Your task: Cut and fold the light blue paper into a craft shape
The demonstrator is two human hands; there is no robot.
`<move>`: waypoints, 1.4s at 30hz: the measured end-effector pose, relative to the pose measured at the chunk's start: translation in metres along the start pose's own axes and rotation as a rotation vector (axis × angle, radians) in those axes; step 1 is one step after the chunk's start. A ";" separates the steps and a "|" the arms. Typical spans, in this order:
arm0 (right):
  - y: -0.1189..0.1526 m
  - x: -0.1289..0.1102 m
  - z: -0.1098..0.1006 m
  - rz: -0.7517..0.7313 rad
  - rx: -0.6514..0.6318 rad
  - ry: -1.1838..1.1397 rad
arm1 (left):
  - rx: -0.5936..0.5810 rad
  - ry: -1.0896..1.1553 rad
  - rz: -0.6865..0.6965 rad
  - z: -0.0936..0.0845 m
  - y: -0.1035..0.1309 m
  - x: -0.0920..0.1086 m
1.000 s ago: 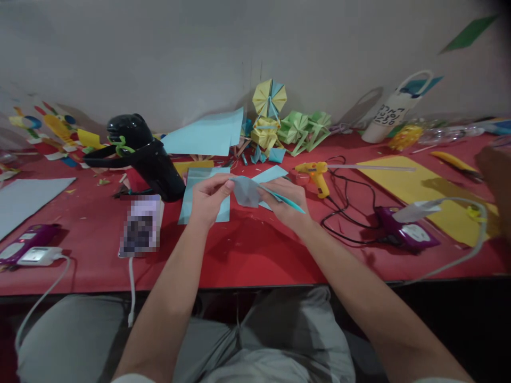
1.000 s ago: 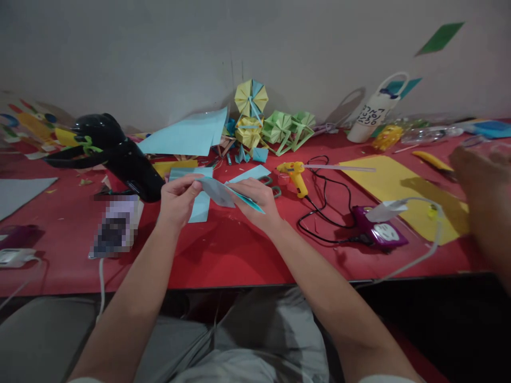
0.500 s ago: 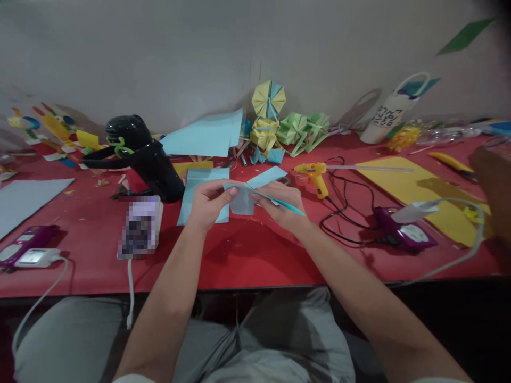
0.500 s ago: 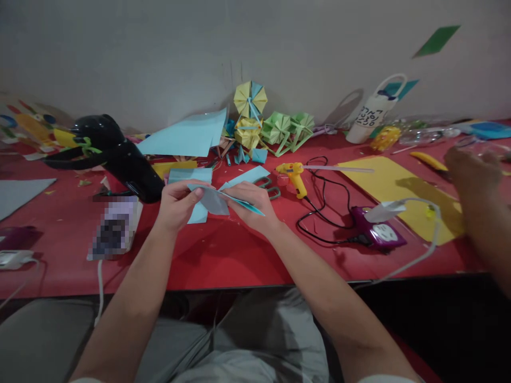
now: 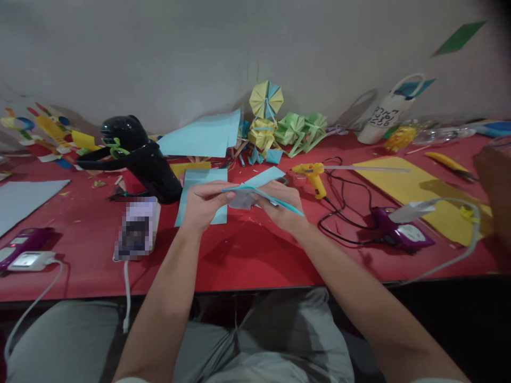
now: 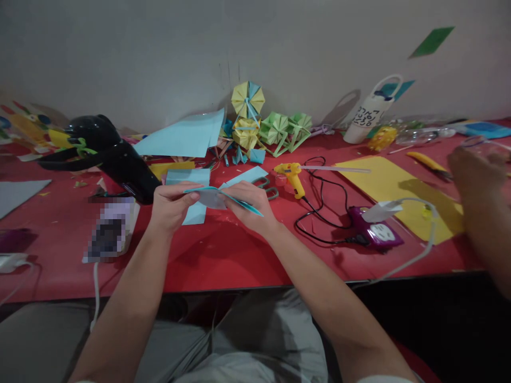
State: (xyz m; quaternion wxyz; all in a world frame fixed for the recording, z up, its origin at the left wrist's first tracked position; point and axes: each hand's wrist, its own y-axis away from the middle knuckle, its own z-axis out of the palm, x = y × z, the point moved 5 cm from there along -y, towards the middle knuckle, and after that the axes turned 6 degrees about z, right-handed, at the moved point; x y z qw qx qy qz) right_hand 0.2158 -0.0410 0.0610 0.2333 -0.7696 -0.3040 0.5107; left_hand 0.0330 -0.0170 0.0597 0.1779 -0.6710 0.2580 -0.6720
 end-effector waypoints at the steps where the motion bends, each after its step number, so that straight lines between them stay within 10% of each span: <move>1: 0.000 -0.001 0.000 0.012 -0.005 0.008 | 0.004 0.003 0.000 -0.001 0.000 -0.001; 15: -0.003 -0.013 0.002 -0.018 -0.028 0.030 | 0.115 0.124 -0.106 -0.002 0.001 -0.009; 29: 0.000 0.012 0.000 0.353 -0.006 -0.133 | 0.150 0.194 -0.180 0.002 0.002 -0.019; 37: -0.003 0.015 0.006 0.371 -0.004 -0.229 | 0.244 -0.147 -0.157 -0.004 0.001 -0.012; 42: -0.004 0.018 0.002 0.372 0.041 -0.254 | 0.199 0.006 -0.252 0.005 0.002 -0.019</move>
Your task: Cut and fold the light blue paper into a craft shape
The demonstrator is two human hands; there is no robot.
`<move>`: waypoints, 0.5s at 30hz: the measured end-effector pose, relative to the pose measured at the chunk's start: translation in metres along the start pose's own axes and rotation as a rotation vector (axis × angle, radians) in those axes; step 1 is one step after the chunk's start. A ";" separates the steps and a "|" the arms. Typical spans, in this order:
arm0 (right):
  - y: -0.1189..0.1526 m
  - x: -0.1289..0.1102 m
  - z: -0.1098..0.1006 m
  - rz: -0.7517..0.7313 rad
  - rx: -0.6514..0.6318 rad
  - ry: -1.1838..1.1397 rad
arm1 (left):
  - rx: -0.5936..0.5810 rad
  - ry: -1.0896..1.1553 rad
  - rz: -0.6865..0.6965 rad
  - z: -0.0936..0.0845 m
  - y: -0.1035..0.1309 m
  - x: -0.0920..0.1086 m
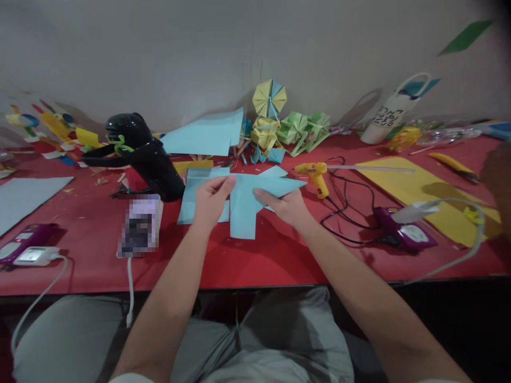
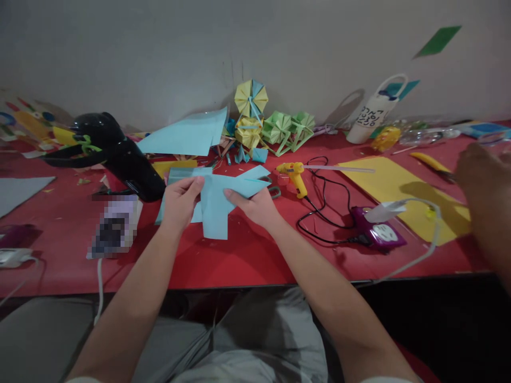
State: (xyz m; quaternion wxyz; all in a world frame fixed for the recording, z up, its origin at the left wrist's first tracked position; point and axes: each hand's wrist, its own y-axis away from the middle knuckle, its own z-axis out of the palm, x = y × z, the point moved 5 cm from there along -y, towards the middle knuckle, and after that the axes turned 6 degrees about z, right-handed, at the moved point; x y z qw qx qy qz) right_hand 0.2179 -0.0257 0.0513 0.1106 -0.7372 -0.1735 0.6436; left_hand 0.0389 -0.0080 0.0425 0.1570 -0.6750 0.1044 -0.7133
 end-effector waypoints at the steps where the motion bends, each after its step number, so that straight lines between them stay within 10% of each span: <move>1: 0.000 0.002 -0.002 0.004 0.019 -0.009 | -0.024 0.016 -0.017 0.002 0.000 -0.001; 15: -0.005 0.015 -0.015 0.047 0.206 -0.034 | -0.219 -0.126 -0.033 0.012 0.006 -0.002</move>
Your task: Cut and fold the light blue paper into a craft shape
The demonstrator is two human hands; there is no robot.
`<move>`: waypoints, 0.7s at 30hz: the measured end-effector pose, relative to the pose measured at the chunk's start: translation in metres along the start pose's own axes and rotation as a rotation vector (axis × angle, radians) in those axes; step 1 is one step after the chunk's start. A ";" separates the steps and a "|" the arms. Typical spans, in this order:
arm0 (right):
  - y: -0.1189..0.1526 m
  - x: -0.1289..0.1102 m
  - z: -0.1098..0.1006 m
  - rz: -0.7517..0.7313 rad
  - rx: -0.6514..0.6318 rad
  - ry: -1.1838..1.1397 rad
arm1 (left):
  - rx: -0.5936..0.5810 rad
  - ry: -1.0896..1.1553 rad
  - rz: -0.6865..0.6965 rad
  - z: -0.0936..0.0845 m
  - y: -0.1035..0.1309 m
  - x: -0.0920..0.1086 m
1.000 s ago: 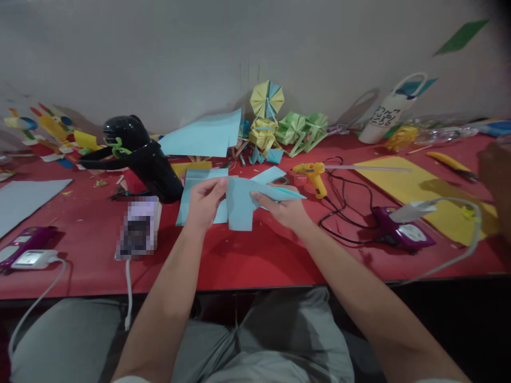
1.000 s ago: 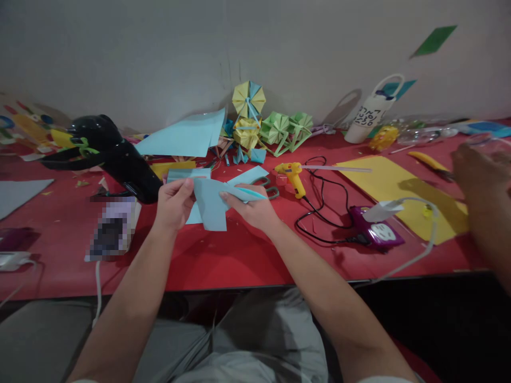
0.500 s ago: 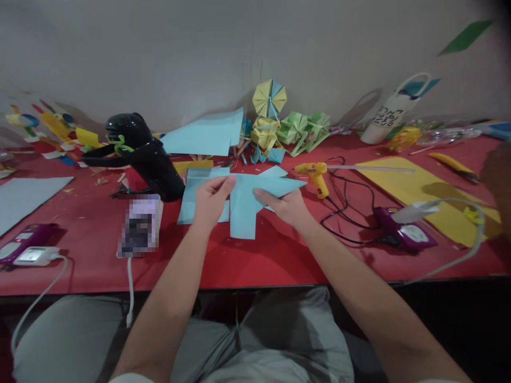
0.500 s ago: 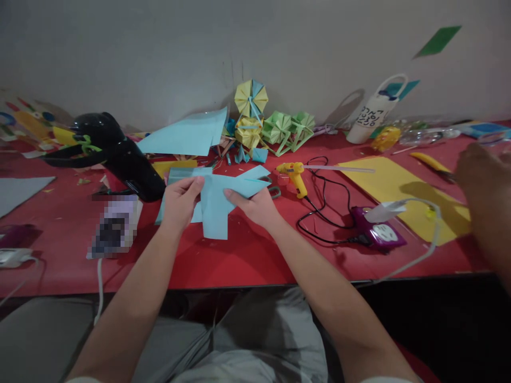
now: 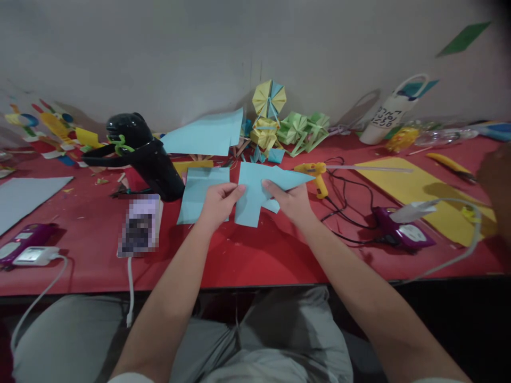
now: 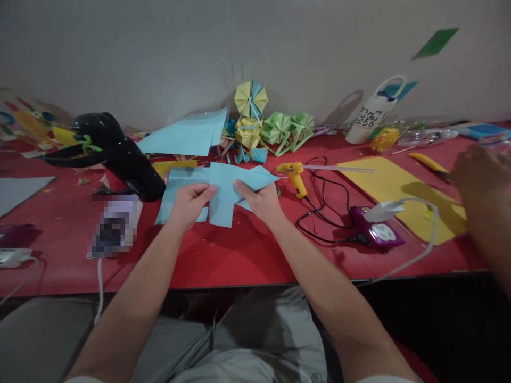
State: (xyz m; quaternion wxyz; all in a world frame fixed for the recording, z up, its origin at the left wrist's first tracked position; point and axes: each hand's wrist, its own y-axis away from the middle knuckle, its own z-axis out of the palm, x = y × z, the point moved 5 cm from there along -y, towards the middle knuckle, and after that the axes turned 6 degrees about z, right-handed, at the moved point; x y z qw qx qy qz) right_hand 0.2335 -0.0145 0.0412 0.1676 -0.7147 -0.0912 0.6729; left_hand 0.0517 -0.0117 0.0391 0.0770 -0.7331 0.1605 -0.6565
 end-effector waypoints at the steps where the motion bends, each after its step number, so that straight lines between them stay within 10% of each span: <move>1: 0.000 0.001 -0.001 0.007 0.009 0.002 | 0.006 -0.032 0.017 0.000 0.000 0.000; 21: -0.004 0.003 -0.008 0.028 0.100 -0.026 | -0.105 -0.013 -0.055 0.010 0.002 -0.002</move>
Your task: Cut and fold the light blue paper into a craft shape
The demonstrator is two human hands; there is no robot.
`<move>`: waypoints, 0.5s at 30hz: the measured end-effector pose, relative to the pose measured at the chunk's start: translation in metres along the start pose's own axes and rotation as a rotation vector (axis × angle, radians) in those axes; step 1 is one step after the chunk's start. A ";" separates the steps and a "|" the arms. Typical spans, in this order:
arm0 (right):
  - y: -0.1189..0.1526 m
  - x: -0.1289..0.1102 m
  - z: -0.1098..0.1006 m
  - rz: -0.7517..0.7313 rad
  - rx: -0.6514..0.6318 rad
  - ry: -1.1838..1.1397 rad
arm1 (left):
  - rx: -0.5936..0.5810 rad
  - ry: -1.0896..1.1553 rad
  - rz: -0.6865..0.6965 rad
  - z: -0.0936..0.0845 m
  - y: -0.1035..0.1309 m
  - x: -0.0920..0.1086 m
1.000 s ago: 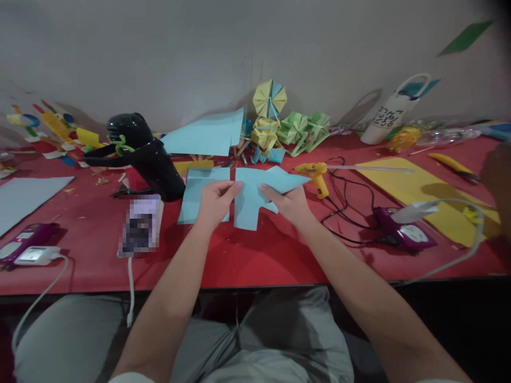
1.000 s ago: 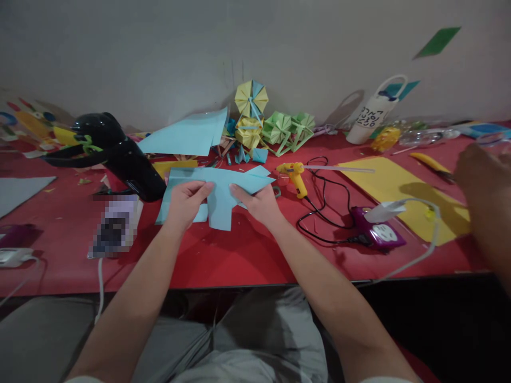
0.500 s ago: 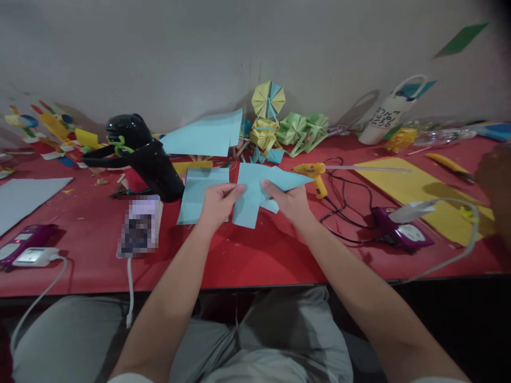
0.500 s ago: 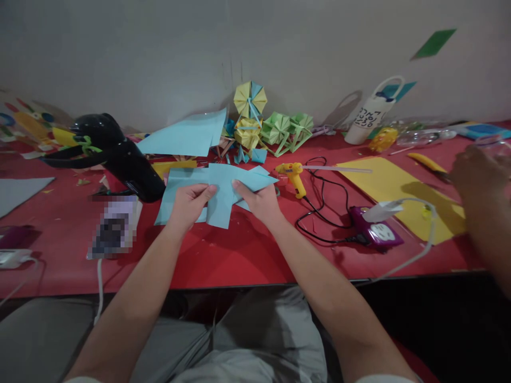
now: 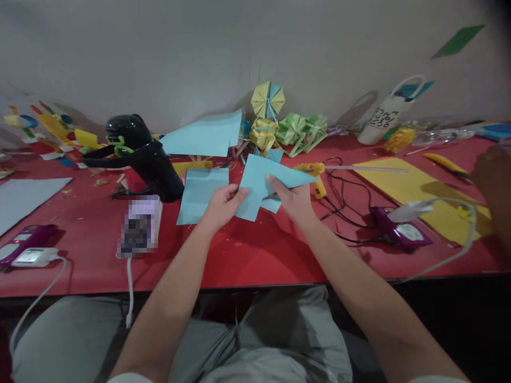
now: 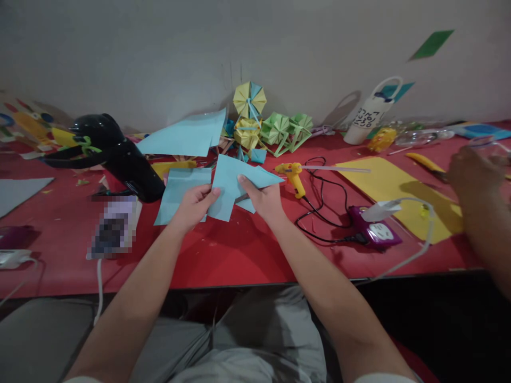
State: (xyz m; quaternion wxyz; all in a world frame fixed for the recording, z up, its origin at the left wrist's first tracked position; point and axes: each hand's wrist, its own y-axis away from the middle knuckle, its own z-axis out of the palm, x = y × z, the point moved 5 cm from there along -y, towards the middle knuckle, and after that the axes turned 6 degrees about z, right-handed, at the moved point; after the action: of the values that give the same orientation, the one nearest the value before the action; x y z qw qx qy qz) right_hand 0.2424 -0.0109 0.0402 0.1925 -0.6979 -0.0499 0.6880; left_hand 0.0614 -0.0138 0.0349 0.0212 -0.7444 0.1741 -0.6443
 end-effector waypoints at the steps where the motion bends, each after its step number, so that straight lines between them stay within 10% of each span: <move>1: 0.000 -0.002 -0.001 0.002 0.017 -0.014 | -0.027 0.023 -0.009 0.002 0.000 0.000; 15: -0.007 -0.002 -0.012 0.002 0.141 -0.032 | -0.001 0.077 -0.098 -0.001 -0.001 -0.005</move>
State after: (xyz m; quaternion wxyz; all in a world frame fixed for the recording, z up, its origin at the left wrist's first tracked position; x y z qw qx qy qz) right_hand 0.2553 -0.0072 0.0438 0.2399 -0.6715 -0.0038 0.7011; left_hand 0.0602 -0.0116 0.0300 -0.0175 -0.7269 0.1386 -0.6724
